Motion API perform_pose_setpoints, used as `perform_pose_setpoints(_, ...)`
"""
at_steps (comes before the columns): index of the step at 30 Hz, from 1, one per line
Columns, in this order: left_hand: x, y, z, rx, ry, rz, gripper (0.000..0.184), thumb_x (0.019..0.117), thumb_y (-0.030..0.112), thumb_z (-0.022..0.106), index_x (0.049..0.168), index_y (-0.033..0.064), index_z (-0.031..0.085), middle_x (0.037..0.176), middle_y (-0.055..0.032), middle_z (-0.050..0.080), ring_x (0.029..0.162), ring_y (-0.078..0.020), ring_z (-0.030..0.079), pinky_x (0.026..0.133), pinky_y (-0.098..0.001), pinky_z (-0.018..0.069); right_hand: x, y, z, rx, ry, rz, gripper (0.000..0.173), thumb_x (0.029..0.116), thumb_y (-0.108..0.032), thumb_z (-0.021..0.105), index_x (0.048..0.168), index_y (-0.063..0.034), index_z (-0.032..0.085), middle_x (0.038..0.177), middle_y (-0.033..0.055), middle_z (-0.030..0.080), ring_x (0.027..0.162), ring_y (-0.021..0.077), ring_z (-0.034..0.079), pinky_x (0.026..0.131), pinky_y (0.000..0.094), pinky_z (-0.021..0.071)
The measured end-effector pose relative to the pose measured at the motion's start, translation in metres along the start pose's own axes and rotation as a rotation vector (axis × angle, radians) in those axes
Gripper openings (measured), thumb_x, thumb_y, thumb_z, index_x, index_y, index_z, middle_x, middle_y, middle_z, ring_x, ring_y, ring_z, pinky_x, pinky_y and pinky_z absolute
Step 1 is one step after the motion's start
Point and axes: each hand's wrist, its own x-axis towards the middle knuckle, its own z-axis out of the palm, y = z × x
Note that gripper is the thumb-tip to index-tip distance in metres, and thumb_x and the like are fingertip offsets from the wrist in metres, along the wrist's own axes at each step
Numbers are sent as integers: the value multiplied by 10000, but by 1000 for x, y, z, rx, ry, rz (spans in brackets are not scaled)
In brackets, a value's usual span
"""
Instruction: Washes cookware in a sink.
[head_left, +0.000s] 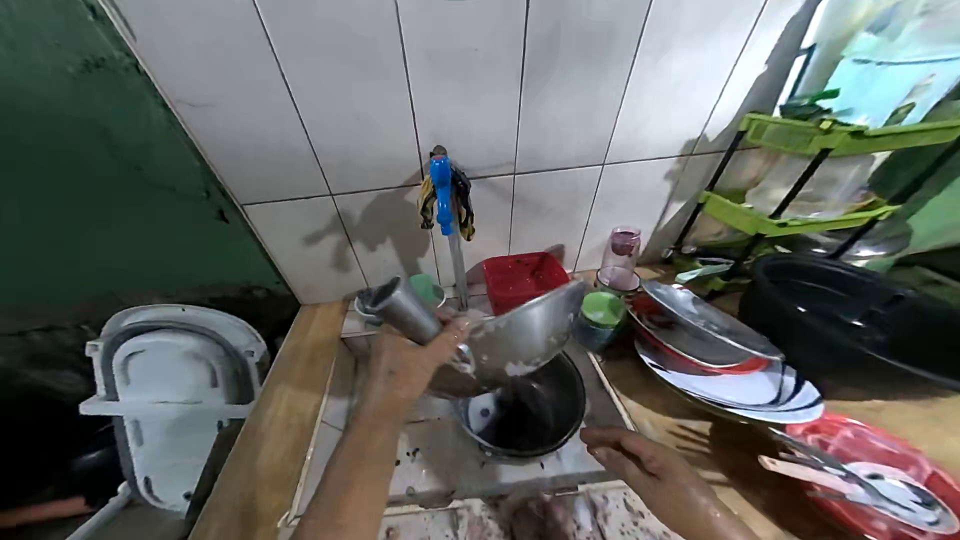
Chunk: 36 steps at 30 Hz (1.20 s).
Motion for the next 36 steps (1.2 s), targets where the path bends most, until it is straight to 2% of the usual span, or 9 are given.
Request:
perform_pose_setpoints(4, 5, 1, -16, -95, 311, -70, 228, 933, 158, 711, 1122, 79, 612, 945, 42, 690, 866, -29, 663, 803, -244, 579, 35, 3, -13, 40, -74, -35, 338, 1033, -282, 564, 1255, -63, 694, 1228, 69, 717, 1072, 142, 706, 953, 343, 584)
perform_pose_setpoints(8, -1, -4, -46, -96, 636, -226, 311, 1009, 319, 634, 1230, 105, 592, 1033, 14, 642, 924, -72, 620, 841, -303, 541, 83, -18, -22, -11, -77, -136, 274, 1028, -214, 593, 1241, -79, 700, 1175, 59, 728, 1011, 153, 712, 918, 394, 592)
perform_pose_setpoints(13, -16, -23, -77, -212, 886, -300, 295, 1057, 428, 514, 1122, 152, 595, 876, 44, 600, 796, -52, 603, 712, -266, 536, 154, -86, -23, -13, -59, -295, 320, 1036, -203, 612, 1346, -123, 638, 1262, 61, 696, 1045, 181, 712, 932, 439, 593)
perform_pose_setpoints(15, -24, -28, -84, -371, 938, -302, 340, 1077, 466, 424, 1165, 160, 547, 919, 31, 607, 837, -64, 623, 728, -291, 556, 182, -120, -17, 51, -31, -403, 385, 1020, -185, 625, 1396, -109, 593, 1323, 98, 653, 1090, 193, 697, 930, 413, 594)
perform_pose_setpoints(20, -55, -68, -102, -781, 967, -327, 569, 1042, 643, 274, 1243, 162, 503, 1026, -28, 639, 945, -150, 656, 792, -437, 585, 245, -200, -5, -66, 160, -578, 528, 1028, -214, 615, 1508, -47, 468, 1500, 206, 511, 1311, 321, 575, 1066, 478, 496)
perform_pose_setpoints(24, -69, -97, -92, -945, 962, -360, 535, 1066, 603, 224, 896, 206, 539, 682, 51, 623, 636, -80, 647, 597, -329, 588, 298, -239, 12, -236, 203, -478, 655, 1045, -396, 579, 1551, -24, 395, 1458, 249, 527, 1298, 384, 568, 1080, 554, 462)
perform_pose_setpoints(26, -66, -101, -78, -992, 944, -392, 516, 1083, 524, 175, 848, 208, 508, 621, 54, 589, 581, -68, 623, 542, -298, 563, 312, -248, 21, -324, 185, -428, 682, 1053, -466, 535, 1547, -13, 405, 1460, 250, 530, 1300, 392, 569, 1085, 571, 453)
perform_pose_setpoints(31, -55, -119, -47, -1130, 810, -487, 522, 1060, 558, 192, 1072, 159, 530, 856, -29, 655, 802, -159, 680, 671, -417, 596, 314, -262, 27, -478, 203, -374, 447, 1112, -218, 407, 1513, -30, 468, 1438, 224, 566, 1311, 381, 573, 1100, 546, 442)
perform_pose_setpoints(36, -43, -152, -22, -1169, 788, -607, 530, 1051, 584, 234, 1095, 139, 519, 906, -55, 642, 843, -189, 666, 704, -460, 585, 331, -231, 3, -368, 174, -648, 395, 1107, -133, 401, 1465, -20, 524, 1397, 213, 613, 1271, 357, 614, 1089, 522, 461)
